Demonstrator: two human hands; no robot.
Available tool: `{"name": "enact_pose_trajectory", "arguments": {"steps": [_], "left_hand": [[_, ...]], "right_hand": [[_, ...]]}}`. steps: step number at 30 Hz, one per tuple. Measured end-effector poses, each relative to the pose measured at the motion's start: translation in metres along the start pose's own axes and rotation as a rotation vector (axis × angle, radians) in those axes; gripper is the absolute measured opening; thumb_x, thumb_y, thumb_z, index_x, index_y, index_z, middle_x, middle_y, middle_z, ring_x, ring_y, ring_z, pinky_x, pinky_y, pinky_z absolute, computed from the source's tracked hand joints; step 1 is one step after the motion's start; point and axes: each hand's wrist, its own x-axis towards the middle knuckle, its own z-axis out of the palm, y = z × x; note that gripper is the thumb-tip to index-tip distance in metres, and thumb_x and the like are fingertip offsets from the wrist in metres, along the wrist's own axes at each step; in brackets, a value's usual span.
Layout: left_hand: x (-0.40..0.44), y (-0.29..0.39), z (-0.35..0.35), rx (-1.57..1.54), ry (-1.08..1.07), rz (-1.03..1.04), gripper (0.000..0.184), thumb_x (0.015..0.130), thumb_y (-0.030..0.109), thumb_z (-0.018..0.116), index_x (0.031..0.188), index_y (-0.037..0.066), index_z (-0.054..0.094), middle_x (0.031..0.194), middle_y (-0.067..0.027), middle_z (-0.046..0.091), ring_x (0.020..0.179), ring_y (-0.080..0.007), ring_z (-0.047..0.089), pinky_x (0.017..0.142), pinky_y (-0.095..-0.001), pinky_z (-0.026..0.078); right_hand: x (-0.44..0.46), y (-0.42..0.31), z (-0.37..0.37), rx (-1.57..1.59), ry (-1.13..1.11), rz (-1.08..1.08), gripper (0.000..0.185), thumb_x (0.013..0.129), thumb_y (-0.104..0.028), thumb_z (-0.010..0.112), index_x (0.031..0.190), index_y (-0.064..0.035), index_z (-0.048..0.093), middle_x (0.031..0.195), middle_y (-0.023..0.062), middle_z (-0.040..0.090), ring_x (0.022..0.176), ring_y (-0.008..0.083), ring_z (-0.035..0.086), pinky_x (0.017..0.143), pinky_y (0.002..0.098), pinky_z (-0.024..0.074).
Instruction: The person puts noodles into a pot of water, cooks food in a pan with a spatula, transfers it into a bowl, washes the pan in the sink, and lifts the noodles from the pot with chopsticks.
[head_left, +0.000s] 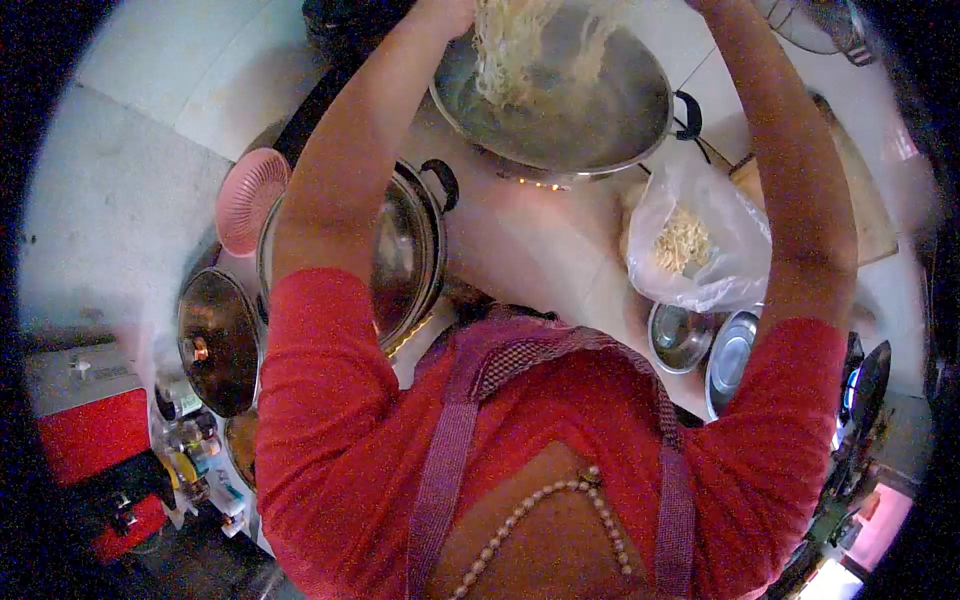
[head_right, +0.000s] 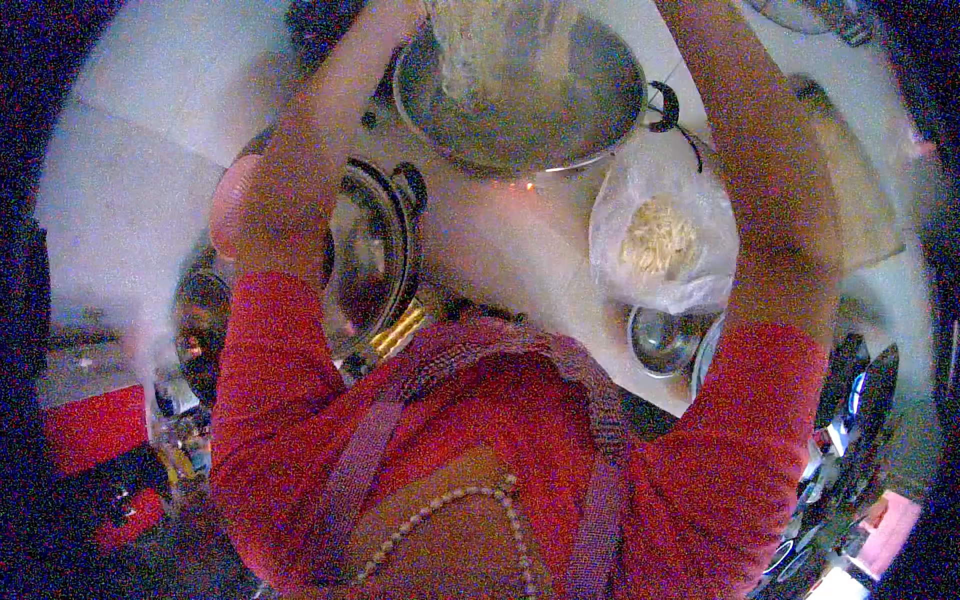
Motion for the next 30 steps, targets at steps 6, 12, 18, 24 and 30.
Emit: {"name": "enact_pose_trajectory", "arguments": {"steps": [6, 12, 18, 24, 30], "left_hand": [[-0.006, -0.069, -0.002, 1.164, -0.444, -0.149, 0.048, 0.067, 0.033, 0.069, 0.105, 0.007, 0.054, 0.089, -0.0142, 0.060, 0.069, -0.0264, 0.058, 0.063, -0.0346, 0.048], [-0.062, 0.036, 0.081, 0.948, -0.199, -0.166, 0.029, 0.084, 0.019, 0.050, 0.107, 0.001, 0.051, 0.094, -0.0167, 0.057, 0.085, -0.0227, 0.054, 0.075, -0.0364, 0.043], [-0.098, -0.012, 0.149, 0.730, -0.493, 0.149, 0.049, 0.069, 0.040, 0.066, 0.103, 0.007, 0.054, 0.090, -0.0157, 0.060, 0.074, -0.0274, 0.059, 0.068, -0.0356, 0.048], [-0.125, -0.076, 0.209, 0.716, -0.511, 0.033, 0.030, 0.077, 0.028, 0.058, 0.092, 0.003, 0.057, 0.083, -0.0156, 0.060, 0.077, -0.0270, 0.059, 0.067, -0.0348, 0.046], [-0.129, -0.078, 0.236, 0.243, -0.256, -0.086, 0.024, 0.083, 0.026, 0.053, 0.095, 0.005, 0.055, 0.075, -0.0017, 0.056, 0.061, -0.0111, 0.051, 0.052, -0.0255, 0.043]], "right_hand": [[-0.057, 0.019, 0.001, -0.606, -0.622, 0.215, 0.038, 0.076, -0.023, 0.061, 0.104, 0.0014, 0.053, 0.100, 0.0146, 0.056, 0.086, 0.0200, 0.054, 0.075, 0.0316, 0.0446], [-0.114, -0.062, -0.026, -0.183, -0.470, 0.473, 0.034, 0.074, -0.007, 0.054, 0.108, -0.0011, 0.051, 0.099, 0.0064, 0.057, 0.085, 0.0139, 0.055, 0.068, 0.0265, 0.0467], [-0.242, -0.034, -0.054, -0.772, -1.053, 0.530, 0.025, 0.082, -0.020, 0.049, 0.094, 0.0009, 0.057, 0.086, 0.0150, 0.061, 0.083, 0.0260, 0.057, 0.073, 0.0348, 0.0448], [-0.350, 0.108, -0.053, -1.053, -0.947, 0.448, 0.044, 0.080, -0.019, 0.050, 0.120, -0.0035, 0.042, 0.120, 0.0184, 0.045, 0.108, 0.0350, 0.045, 0.095, 0.0396, 0.0329], [-0.355, 0.120, -0.077, -1.069, -0.757, 0.512, 0.044, 0.082, -0.018, 0.046, 0.124, -0.0050, 0.038, 0.123, 0.0180, 0.042, 0.110, 0.0348, 0.043, 0.097, 0.0398, 0.0311]]}}
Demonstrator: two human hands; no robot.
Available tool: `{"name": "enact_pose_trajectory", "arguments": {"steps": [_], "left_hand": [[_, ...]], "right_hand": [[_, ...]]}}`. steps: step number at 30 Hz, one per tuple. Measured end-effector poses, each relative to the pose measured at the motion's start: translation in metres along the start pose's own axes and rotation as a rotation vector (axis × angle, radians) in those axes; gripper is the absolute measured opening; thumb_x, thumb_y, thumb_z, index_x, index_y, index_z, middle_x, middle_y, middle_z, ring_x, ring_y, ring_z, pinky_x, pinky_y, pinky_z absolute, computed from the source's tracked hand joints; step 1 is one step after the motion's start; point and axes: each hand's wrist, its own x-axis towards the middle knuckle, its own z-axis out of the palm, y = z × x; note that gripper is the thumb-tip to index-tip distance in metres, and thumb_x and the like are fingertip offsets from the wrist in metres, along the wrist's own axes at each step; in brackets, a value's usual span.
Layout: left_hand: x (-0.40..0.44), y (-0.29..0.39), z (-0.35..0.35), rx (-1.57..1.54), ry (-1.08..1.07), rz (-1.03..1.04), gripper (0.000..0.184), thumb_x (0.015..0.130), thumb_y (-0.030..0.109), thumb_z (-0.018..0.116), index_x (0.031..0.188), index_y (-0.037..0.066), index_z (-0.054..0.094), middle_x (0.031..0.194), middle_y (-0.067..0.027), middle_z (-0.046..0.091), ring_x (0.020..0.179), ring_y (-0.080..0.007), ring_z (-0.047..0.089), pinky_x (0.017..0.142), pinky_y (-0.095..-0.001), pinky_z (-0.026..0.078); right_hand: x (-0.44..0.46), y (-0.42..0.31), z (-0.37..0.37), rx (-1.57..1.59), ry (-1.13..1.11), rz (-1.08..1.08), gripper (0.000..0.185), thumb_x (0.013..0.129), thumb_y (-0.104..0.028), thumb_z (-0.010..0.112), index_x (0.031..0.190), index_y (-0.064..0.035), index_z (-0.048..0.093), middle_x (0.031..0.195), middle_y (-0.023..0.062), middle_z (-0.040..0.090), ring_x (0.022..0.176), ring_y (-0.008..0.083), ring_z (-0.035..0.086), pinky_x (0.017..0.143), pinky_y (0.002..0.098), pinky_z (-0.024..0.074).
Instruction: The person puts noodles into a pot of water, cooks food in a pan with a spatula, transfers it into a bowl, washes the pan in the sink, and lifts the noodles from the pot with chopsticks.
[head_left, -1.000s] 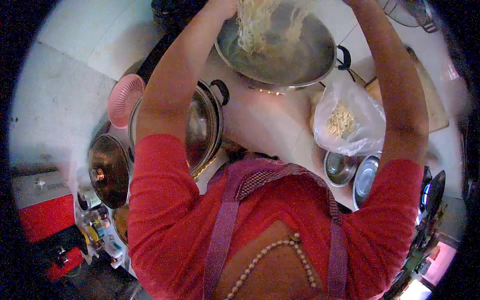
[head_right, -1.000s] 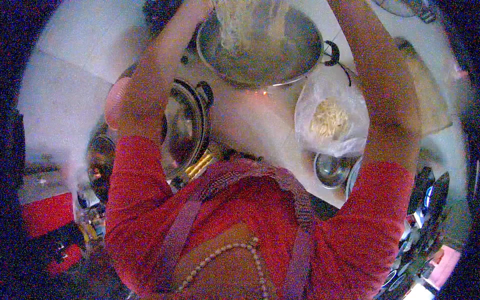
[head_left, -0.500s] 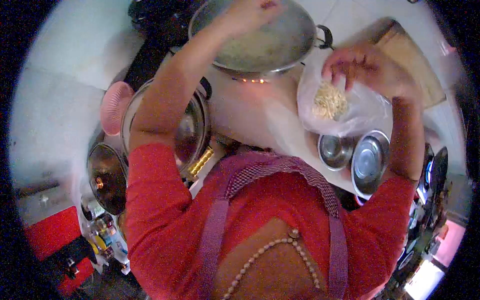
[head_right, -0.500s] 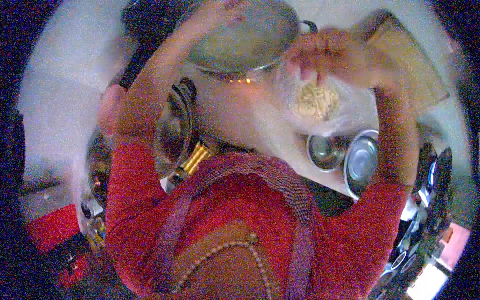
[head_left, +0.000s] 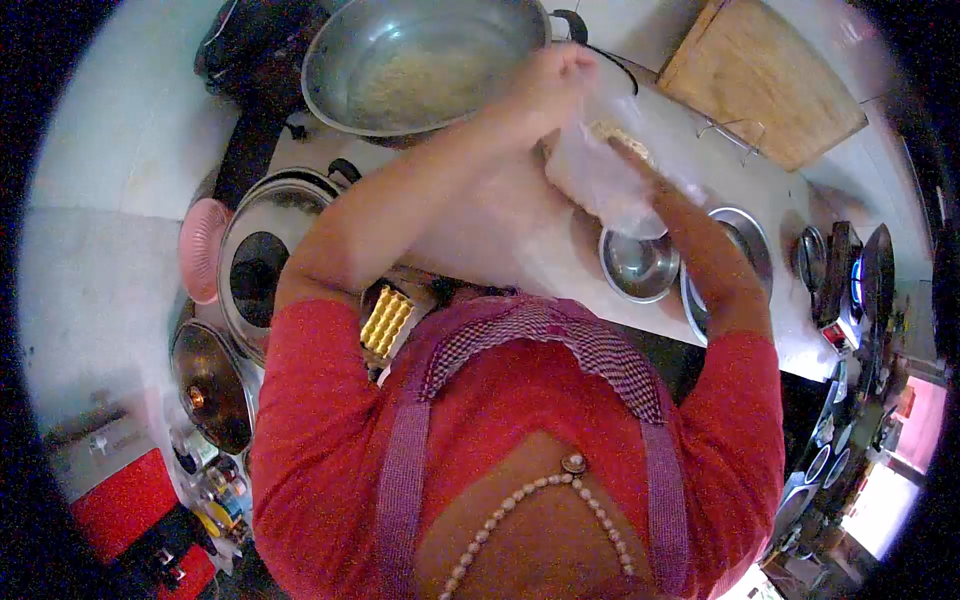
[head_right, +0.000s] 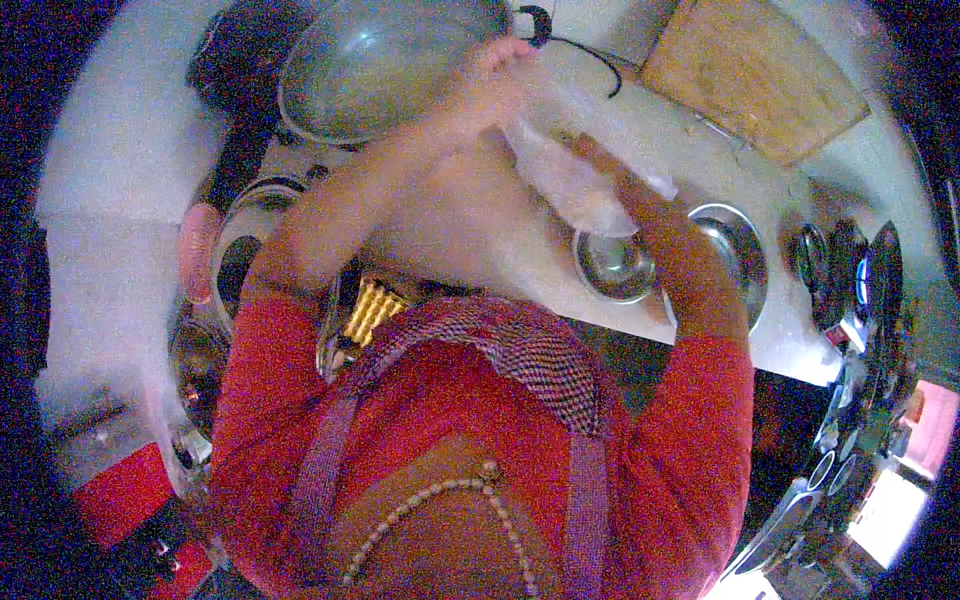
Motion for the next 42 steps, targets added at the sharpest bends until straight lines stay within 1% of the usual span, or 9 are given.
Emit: {"name": "enact_pose_trajectory", "arguments": {"steps": [8, 17, 21, 22, 23, 27, 33, 37, 42], "left_hand": [[0.027, 0.098, -0.006, -0.289, 0.065, 0.079, 0.023, 0.083, 0.019, 0.050, 0.098, 0.002, 0.055, 0.077, -0.0046, 0.056, 0.068, -0.0149, 0.053, 0.062, -0.0272, 0.044], [0.034, 0.020, 0.019, 0.002, 0.050, -0.068, 0.025, 0.084, 0.027, 0.050, 0.090, 0.005, 0.061, 0.068, -0.0024, 0.053, 0.055, -0.0102, 0.047, 0.048, -0.0261, 0.040], [0.031, 0.022, 0.029, 0.036, 0.009, -0.002, 0.027, 0.078, 0.025, 0.053, 0.088, 0.000, 0.061, 0.071, -0.0099, 0.060, 0.063, -0.0173, 0.054, 0.060, -0.0335, 0.044], [0.034, 0.013, 0.031, 0.063, -0.004, -0.015, 0.028, 0.079, 0.025, 0.054, 0.089, 0.000, 0.061, 0.072, -0.0098, 0.060, 0.063, -0.0172, 0.054, 0.060, -0.0330, 0.044], [0.036, 0.008, 0.033, 0.092, -0.016, -0.028, 0.030, 0.079, 0.026, 0.054, 0.090, -0.001, 0.060, 0.072, -0.0096, 0.060, 0.063, -0.0171, 0.054, 0.061, -0.0326, 0.044], [0.016, 0.007, 0.037, 0.122, -0.023, 0.042, 0.031, 0.079, 0.026, 0.055, 0.095, 0.000, 0.059, 0.075, -0.0096, 0.061, 0.064, -0.0177, 0.055, 0.062, -0.0325, 0.045], [0.014, -0.016, 0.032, 0.179, -0.013, 0.067, 0.029, 0.079, 0.025, 0.056, 0.095, 0.001, 0.059, 0.078, -0.0096, 0.062, 0.066, -0.0159, 0.057, 0.061, -0.0302, 0.045], [0.015, -0.010, 0.028, 0.024, 0.107, -0.001, 0.027, 0.080, 0.024, 0.055, 0.092, 0.001, 0.060, 0.075, -0.0083, 0.061, 0.064, -0.0140, 0.055, 0.058, -0.0289, 0.044], [0.021, 0.004, 0.030, -0.082, 0.126, -0.007, 0.022, 0.080, 0.021, 0.053, 0.085, 0.001, 0.061, 0.066, -0.0047, 0.057, 0.059, -0.0112, 0.051, 0.053, -0.0276, 0.041]], "right_hand": [[-0.025, 0.007, -0.128, 0.277, 0.462, 0.138, 0.043, 0.085, -0.018, 0.040, 0.126, -0.0064, 0.035, 0.124, 0.0173, 0.041, 0.111, 0.0336, 0.043, 0.097, 0.0394, 0.0308], [-0.026, 0.026, -0.122, 0.001, 0.218, 0.315, 0.041, 0.086, -0.018, 0.039, 0.126, -0.0117, 0.036, 0.124, 0.0158, 0.041, 0.112, 0.0303, 0.042, 0.097, 0.0351, 0.0305], [-0.038, 0.023, -0.131, 0.122, 0.155, 0.493, 0.039, 0.085, -0.019, 0.043, 0.124, -0.0175, 0.039, 0.124, 0.0144, 0.042, 0.113, 0.0272, 0.042, 0.097, 0.0300, 0.0303], [-0.019, 0.062, -0.077, -0.282, 0.197, 0.161, 0.051, 0.077, -0.018, 0.053, 0.125, -0.0184, 0.038, 0.128, 0.0105, 0.038, 0.118, 0.0268, 0.036, 0.097, 0.0369, 0.0313], [-0.027, 0.028, -0.059, -0.358, 0.101, 0.293, 0.051, 0.071, -0.014, 0.058, 0.120, -0.0155, 0.045, 0.130, 0.0084, 0.036, 0.119, 0.0274, 0.035, 0.094, 0.0497, 0.0310], [0.031, 0.050, 0.037, -0.106, 0.192, 0.220, 0.043, 0.080, -0.030, 0.048, 0.119, -0.0141, 0.044, 0.118, 0.0152, 0.046, 0.109, 0.0328, 0.044, 0.084, 0.0479, 0.0381], [0.022, 0.042, 0.004, -0.024, 0.150, 0.230, 0.029, 0.076, -0.018, 0.051, 0.104, -0.0107, 0.054, 0.099, 0.0122, 0.056, 0.095, 0.0270, 0.053, 0.077, 0.0370, 0.0452], [-0.024, 0.016, -0.119, 0.593, 0.421, 0.378, 0.032, 0.077, -0.027, 0.054, 0.099, -0.0035, 0.056, 0.100, 0.0164, 0.057, 0.100, 0.0313, 0.050, 0.081, 0.0366, 0.0416], [-0.032, 0.034, -0.076, 0.453, 0.459, 0.391, 0.037, 0.077, -0.029, 0.054, 0.102, -0.0022, 0.052, 0.097, 0.0164, 0.055, 0.091, 0.0301, 0.052, 0.078, 0.0364, 0.0411]]}}
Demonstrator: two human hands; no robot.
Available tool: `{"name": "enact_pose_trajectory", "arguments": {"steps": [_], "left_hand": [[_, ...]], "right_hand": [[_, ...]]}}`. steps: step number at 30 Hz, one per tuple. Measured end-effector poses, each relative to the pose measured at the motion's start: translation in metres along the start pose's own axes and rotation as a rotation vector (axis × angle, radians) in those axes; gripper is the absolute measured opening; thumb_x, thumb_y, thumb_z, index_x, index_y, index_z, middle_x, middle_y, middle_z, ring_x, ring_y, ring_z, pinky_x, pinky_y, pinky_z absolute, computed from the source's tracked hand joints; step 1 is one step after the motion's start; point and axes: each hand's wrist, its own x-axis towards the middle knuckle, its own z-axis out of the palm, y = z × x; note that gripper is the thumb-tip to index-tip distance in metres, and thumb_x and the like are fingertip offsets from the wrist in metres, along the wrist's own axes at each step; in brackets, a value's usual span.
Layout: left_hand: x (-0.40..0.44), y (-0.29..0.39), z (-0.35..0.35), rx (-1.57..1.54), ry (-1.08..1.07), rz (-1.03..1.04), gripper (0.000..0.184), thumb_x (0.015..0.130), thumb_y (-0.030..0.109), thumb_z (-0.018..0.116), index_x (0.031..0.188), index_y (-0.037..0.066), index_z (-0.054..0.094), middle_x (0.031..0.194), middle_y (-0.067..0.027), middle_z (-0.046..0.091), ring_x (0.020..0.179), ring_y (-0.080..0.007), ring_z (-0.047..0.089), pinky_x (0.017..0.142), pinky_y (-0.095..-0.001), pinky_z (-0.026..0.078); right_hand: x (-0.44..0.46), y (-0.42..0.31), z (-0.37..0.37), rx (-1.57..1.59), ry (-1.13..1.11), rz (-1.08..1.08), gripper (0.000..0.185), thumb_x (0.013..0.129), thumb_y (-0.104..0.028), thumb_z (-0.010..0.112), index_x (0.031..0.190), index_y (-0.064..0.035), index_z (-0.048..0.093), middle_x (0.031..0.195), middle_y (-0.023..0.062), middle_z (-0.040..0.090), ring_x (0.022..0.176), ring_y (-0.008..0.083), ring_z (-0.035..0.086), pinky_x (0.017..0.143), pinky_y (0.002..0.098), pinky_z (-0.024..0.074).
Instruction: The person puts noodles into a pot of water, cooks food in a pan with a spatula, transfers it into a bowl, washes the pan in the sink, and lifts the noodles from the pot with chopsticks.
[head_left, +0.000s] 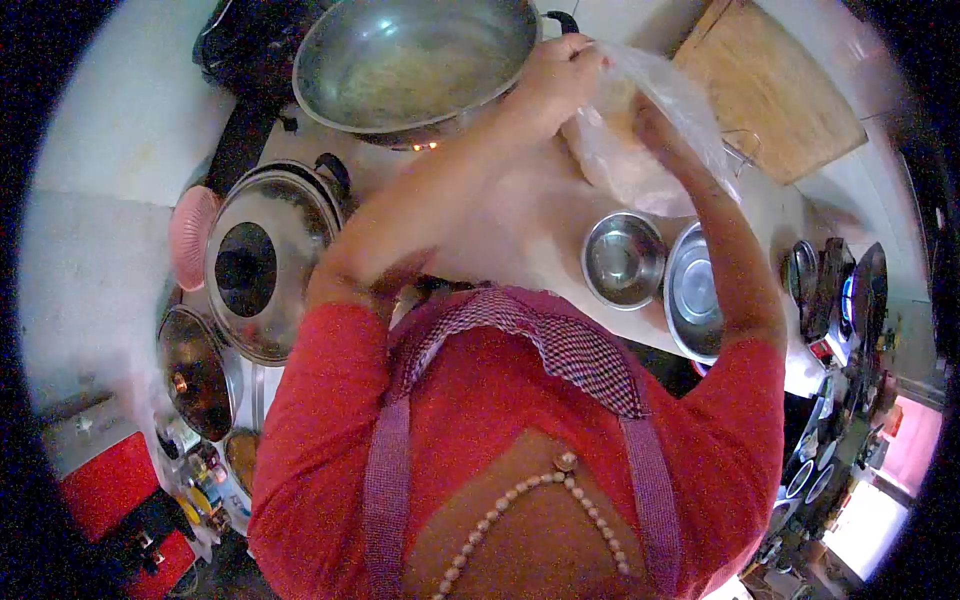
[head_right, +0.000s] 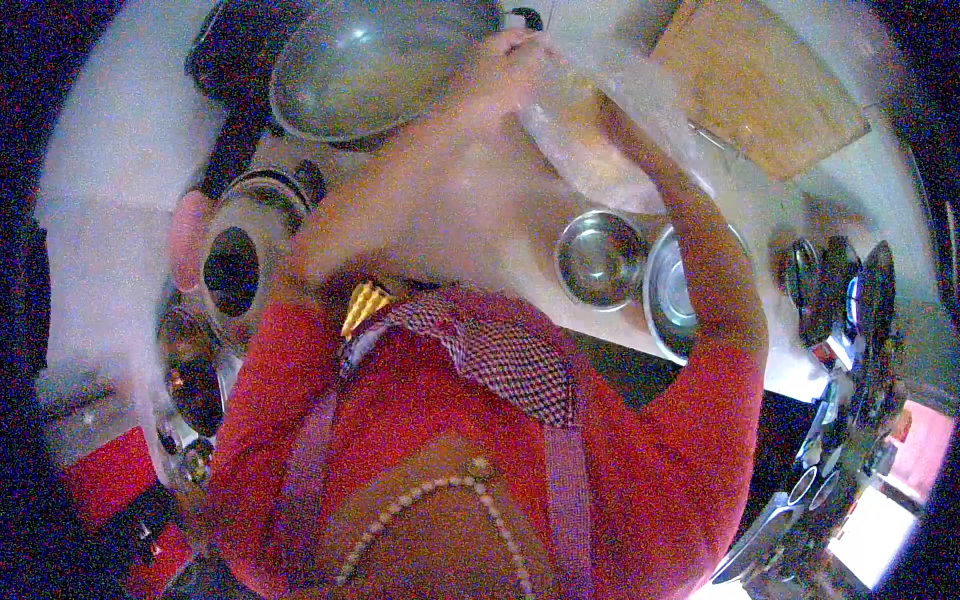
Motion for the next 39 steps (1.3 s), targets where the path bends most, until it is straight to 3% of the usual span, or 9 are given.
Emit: {"name": "enact_pose_trajectory", "arguments": {"steps": [12, 15, 18, 21, 24, 26, 31, 33, 39], "left_hand": [[-0.013, -0.026, 0.018, 0.027, -0.095, -0.006, 0.019, 0.081, 0.017, 0.051, 0.082, 0.002, 0.062, 0.067, -0.0046, 0.057, 0.058, -0.0103, 0.048, 0.053, -0.0254, 0.040], [-0.019, -0.009, 0.013, 0.088, -0.087, -0.132, 0.019, 0.081, 0.017, 0.051, 0.083, 0.002, 0.062, 0.068, -0.0051, 0.057, 0.058, -0.0103, 0.049, 0.052, -0.0247, 0.041], [-0.014, -0.013, 0.004, 0.022, -0.044, -0.137, 0.019, 0.082, 0.018, 0.051, 0.084, 0.002, 0.061, 0.067, -0.0041, 0.057, 0.057, -0.0096, 0.049, 0.049, -0.0248, 0.039], [-0.008, -0.010, 0.001, -0.245, 0.104, -0.051, 0.020, 0.082, 0.019, 0.051, 0.083, 0.002, 0.061, 0.062, -0.0020, 0.053, 0.053, -0.0088, 0.046, 0.045, -0.0257, 0.037], [-0.004, 0.014, -0.007, -0.369, 0.088, -0.052, 0.020, 0.082, 0.020, 0.051, 0.081, 0.002, 0.060, 0.056, -0.0004, 0.048, 0.048, -0.0087, 0.042, 0.041, -0.0262, 0.034], [0.005, 0.012, -0.006, -0.378, 0.119, -0.048, 0.021, 0.082, 0.022, 0.052, 0.078, 0.003, 0.060, 0.054, 0.0000, 0.045, 0.045, -0.0092, 0.040, 0.039, -0.0265, 0.033], [0.018, -0.014, -0.012, -0.270, 0.127, -0.120, 0.023, 0.082, 0.025, 0.052, 0.077, 0.004, 0.060, 0.054, -0.0012, 0.046, 0.040, -0.0111, 0.038, 0.036, -0.0282, 0.032], [0.022, -0.011, -0.015, -0.239, 0.112, -0.123, 0.024, 0.082, 0.026, 0.051, 0.077, 0.004, 0.060, 0.054, -0.0016, 0.046, 0.039, -0.0117, 0.038, 0.035, -0.0293, 0.032], [0.035, -0.003, -0.011, -0.241, 0.116, -0.142, 0.025, 0.082, 0.027, 0.053, 0.078, 0.004, 0.060, 0.056, -0.0023, 0.048, 0.039, -0.0120, 0.038, 0.035, -0.0302, 0.032]], "right_hand": [[0.000, 0.132, 0.131, -0.368, -0.265, -0.205, 0.077, 0.071, -0.027, 0.060, 0.135, -0.0204, 0.017, 0.140, 0.0131, 0.011, 0.128, 0.0394, 0.009, 0.102, 0.0420, 0.0196], [-0.005, 0.056, 0.114, -0.511, -0.378, -0.108, 0.068, 0.070, -0.014, 0.060, 0.131, -0.0169, 0.029, 0.138, 0.0140, 0.017, 0.123, 0.0347, 0.026, 0.099, 0.0378, 0.0270], [0.020, 0.059, 0.084, -0.167, -0.564, -0.010, 0.050, 0.075, -0.013, 0.055, 0.123, -0.0095, 0.040, 0.131, 0.0144, 0.030, 0.114, 0.0293, 0.039, 0.093, 0.0334, 0.0341], [0.018, 0.059, 0.053, 0.036, -0.103, -0.362, 0.038, 0.077, -0.009, 0.050, 0.114, -0.0048, 0.046, 0.117, 0.0148, 0.043, 0.106, 0.0265, 0.047, 0.088, 0.0324, 0.0391], [0.010, -0.004, 0.012, 0.100, -0.135, -0.283, 0.038, 0.073, 0.002, 0.051, 0.111, -0.0039, 0.048, 0.106, 0.0165, 0.051, 0.104, 0.0283, 0.047, 0.088, 0.0341, 0.0394], [-0.001, -0.020, 0.008, -0.456, -0.442, -0.153, 0.039, 0.071, 0.004, 0.051, 0.109, -0.0046, 0.049, 0.106, 0.0168, 0.052, 0.105, 0.0297, 0.047, 0.088, 0.0343, 0.0394], [-0.016, -0.022, -0.011, -0.071, -0.179, -0.270, 0.029, 0.063, 0.003, 0.057, 0.091, -0.0034, 0.058, 0.096, 0.0142, 0.056, 0.095, 0.0307, 0.052, 0.080, 0.0372, 0.0425], [-0.020, -0.063, -0.061, -0.277, -0.120, -0.499, 0.027, 0.062, 0.003, 0.059, 0.088, -0.0036, 0.059, 0.096, 0.0132, 0.056, 0.095, 0.0303, 0.052, 0.081, 0.0361, 0.0419], [-0.010, -0.110, -0.141, -0.184, 0.066, -0.420, 0.037, 0.064, 0.001, 0.061, 0.099, -0.0118, 0.059, 0.100, -0.0005, 0.058, 0.086, 0.0115, 0.053, 0.070, 0.0242, 0.0435]]}}
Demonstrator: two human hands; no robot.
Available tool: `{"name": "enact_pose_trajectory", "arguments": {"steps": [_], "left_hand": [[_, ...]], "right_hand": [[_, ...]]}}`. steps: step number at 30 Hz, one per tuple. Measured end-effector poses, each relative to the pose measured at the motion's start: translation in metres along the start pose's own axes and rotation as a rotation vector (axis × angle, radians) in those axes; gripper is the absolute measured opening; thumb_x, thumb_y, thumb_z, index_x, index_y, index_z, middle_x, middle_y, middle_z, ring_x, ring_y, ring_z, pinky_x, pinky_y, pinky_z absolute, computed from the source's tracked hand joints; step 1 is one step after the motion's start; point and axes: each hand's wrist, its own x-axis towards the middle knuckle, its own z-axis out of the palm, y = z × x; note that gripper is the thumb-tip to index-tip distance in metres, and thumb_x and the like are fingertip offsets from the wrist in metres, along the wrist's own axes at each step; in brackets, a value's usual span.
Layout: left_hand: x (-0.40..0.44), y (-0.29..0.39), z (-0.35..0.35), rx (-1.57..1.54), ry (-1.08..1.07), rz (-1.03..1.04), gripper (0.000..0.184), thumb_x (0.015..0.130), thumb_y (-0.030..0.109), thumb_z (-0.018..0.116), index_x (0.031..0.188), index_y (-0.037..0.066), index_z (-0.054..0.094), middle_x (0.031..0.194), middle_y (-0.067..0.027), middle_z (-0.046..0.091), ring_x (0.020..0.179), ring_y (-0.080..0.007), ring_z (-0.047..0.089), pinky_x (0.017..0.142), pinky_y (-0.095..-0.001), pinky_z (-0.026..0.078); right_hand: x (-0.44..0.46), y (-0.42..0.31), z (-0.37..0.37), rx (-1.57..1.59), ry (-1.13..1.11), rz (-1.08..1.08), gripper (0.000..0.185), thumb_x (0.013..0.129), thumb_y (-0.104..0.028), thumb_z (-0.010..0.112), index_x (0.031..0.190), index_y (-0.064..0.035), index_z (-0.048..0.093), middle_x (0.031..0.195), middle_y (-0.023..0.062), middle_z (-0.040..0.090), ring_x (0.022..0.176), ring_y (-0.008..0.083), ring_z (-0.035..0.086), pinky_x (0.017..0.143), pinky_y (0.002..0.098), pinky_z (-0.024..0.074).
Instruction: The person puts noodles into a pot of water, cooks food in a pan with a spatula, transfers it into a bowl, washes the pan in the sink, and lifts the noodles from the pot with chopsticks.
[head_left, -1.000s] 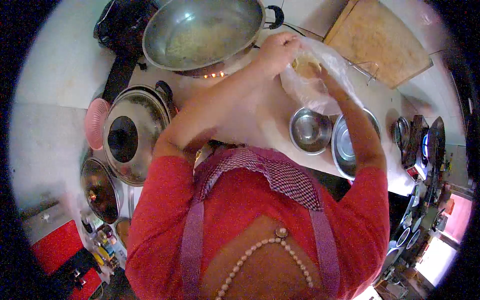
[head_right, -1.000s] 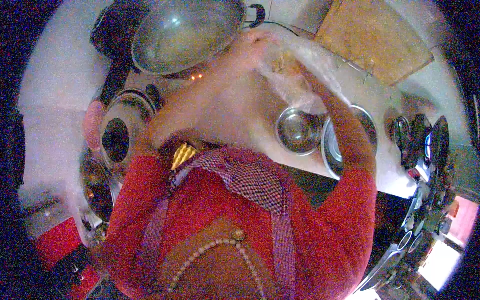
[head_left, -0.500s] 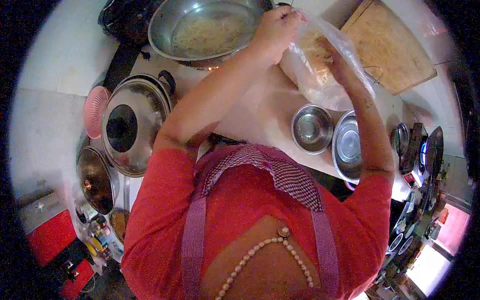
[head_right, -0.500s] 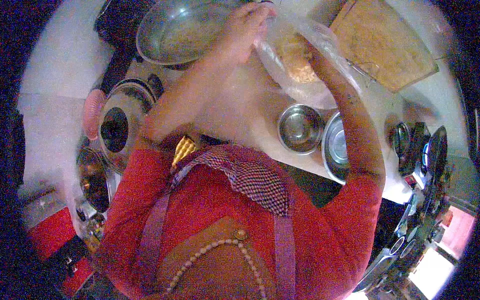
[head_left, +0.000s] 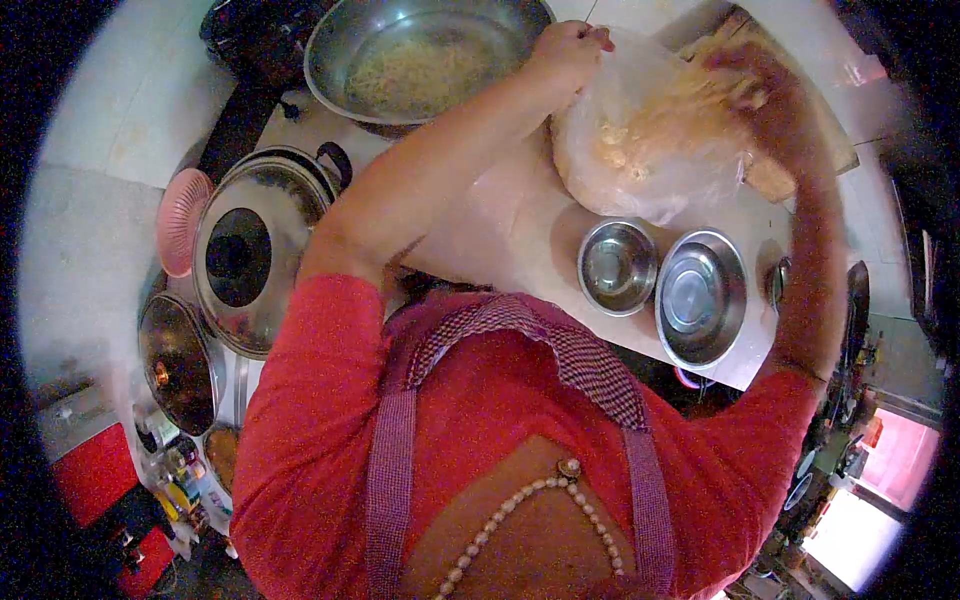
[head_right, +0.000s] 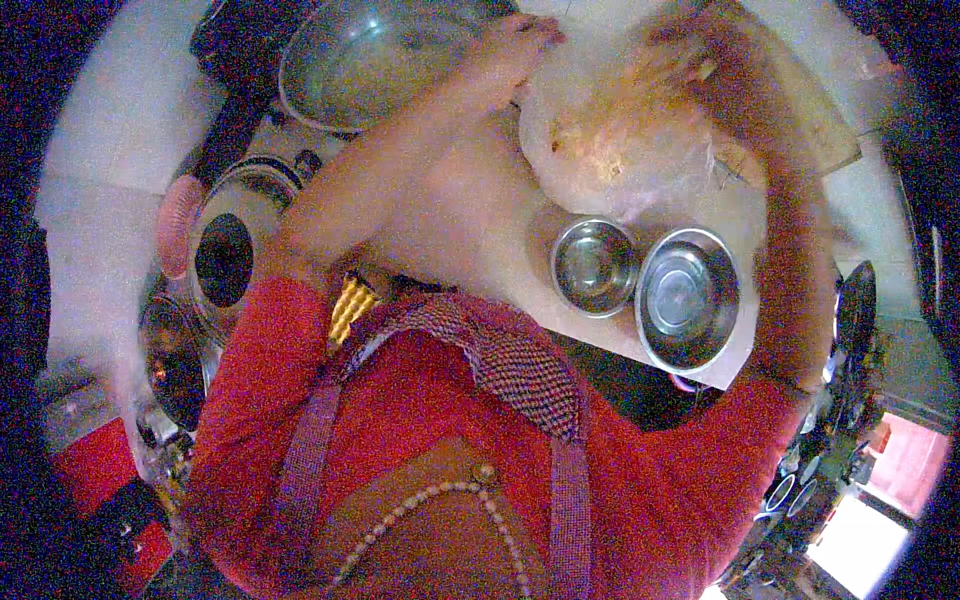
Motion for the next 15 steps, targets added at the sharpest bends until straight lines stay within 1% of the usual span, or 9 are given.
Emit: {"name": "enact_pose_trajectory", "arguments": {"steps": [1, 3, 5, 6, 7, 8, 11, 13, 15], "left_hand": [[-0.003, 0.007, 0.001, 0.026, 0.009, -0.013, 0.024, 0.082, 0.027, 0.053, 0.078, 0.005, 0.060, 0.056, -0.0025, 0.049, 0.040, -0.0120, 0.038, 0.035, -0.0299, 0.032], [-0.008, 0.015, 0.001, 0.071, -0.018, -0.029, 0.021, 0.081, 0.025, 0.055, 0.079, 0.004, 0.060, 0.057, -0.0028, 0.049, 0.041, -0.0119, 0.039, 0.035, -0.0295, 0.033], [-0.010, 0.020, -0.005, 0.113, -0.078, -0.032, 0.019, 0.080, 0.023, 0.056, 0.079, 0.004, 0.060, 0.058, -0.0031, 0.050, 0.042, -0.0118, 0.040, 0.036, -0.0293, 0.033], [-0.009, 0.021, -0.008, 0.162, -0.122, -0.051, 0.019, 0.080, 0.022, 0.056, 0.083, 0.004, 0.059, 0.060, -0.0033, 0.051, 0.044, -0.0122, 0.043, 0.038, -0.0290, 0.036], [-0.008, 0.022, -0.012, 0.212, -0.164, -0.071, 0.020, 0.080, 0.022, 0.056, 0.086, 0.004, 0.058, 0.062, -0.0035, 0.053, 0.047, -0.0127, 0.045, 0.040, -0.0286, 0.038], [-0.006, 0.023, -0.015, 0.262, -0.206, -0.089, 0.021, 0.080, 0.022, 0.056, 0.090, 0.003, 0.058, 0.065, -0.0038, 0.054, 0.049, -0.0131, 0.047, 0.042, -0.0282, 0.040], [0.001, 0.009, -0.019, 0.397, -0.172, 0.235, 0.030, 0.078, 0.020, 0.058, 0.102, 0.002, 0.051, 0.081, -0.0070, 0.056, 0.065, -0.0167, 0.054, 0.052, -0.0296, 0.045], [-0.005, 0.034, -0.021, 0.368, -0.166, 0.494, 0.035, 0.075, 0.016, 0.060, 0.105, 0.003, 0.048, 0.093, -0.0092, 0.054, 0.079, -0.0195, 0.054, 0.062, -0.0310, 0.046], [-0.015, 0.067, -0.007, 0.246, -0.021, 0.623, 0.039, 0.076, 0.017, 0.058, 0.110, 0.003, 0.044, 0.095, -0.0091, 0.054, 0.082, -0.0196, 0.055, 0.070, -0.0317, 0.045]], "right_hand": [[0.011, 0.028, -0.016, -0.008, 0.021, 0.136, 0.039, 0.068, -0.002, 0.059, 0.105, -0.0139, 0.056, 0.102, -0.0003, 0.058, 0.086, 0.0107, 0.053, 0.069, 0.0232, 0.0438], [0.016, -0.042, -0.046, -0.141, 0.224, 0.094, 0.024, 0.075, -0.016, 0.059, 0.096, -0.0043, 0.057, 0.086, 0.0056, 0.058, 0.074, 0.0162, 0.054, 0.064, 0.0290, 0.0449], [0.039, -0.017, -0.078, -0.287, 0.249, -0.294, 0.029, 0.075, -0.029, 0.056, 0.093, -0.0059, 0.059, 0.090, 0.0099, 0.060, 0.079, 0.0272, 0.055, 0.067, 0.0393, 0.0429], [0.050, -0.004, -0.093, -0.365, 0.276, -0.483, 0.034, 0.075, -0.036, 0.055, 0.091, -0.0068, 0.060, 0.093, 0.0120, 0.061, 0.081, 0.0326, 0.056, 0.069, 0.0444, 0.0420], [0.057, -0.010, -0.109, -0.440, 0.332, -0.495, 0.033, 0.075, -0.036, 0.055, 0.090, -0.0066, 0.060, 0.092, 0.0117, 0.060, 0.081, 0.0320, 0.056, 0.068, 0.0439, 0.0419], [0.059, -0.024, -0.118, -0.485, 0.391, -0.439, 0.033, 0.075, -0.035, 0.055, 0.090, -0.0063, 0.060, 0.091, 0.0115, 0.060, 0.080, 0.0314, 0.055, 0.068, 0.0434, 0.0418], [0.067, -0.059, -0.141, -0.542, 0.505, -0.361, 0.032, 0.076, -0.034, 0.054, 0.089, -0.0057, 0.059, 0.088, 0.0106, 0.059, 0.078, 0.0295, 0.054, 0.066, 0.0419, 0.0414], [0.078, -0.071, -0.148, -0.530, 0.523, -0.371, 0.031, 0.077, -0.034, 0.054, 0.089, -0.0053, 0.059, 0.086, 0.0100, 0.059, 0.076, 0.0282, 0.054, 0.065, 0.0409, 0.0412], [0.088, -0.080, -0.146, -0.499, 0.522, -0.365, 0.031, 0.077, -0.033, 0.053, 0.088, -0.0049, 0.059, 0.084, 0.0094, 0.058, 0.075, 0.0270, 0.053, 0.064, 0.0399, 0.0410]]}}
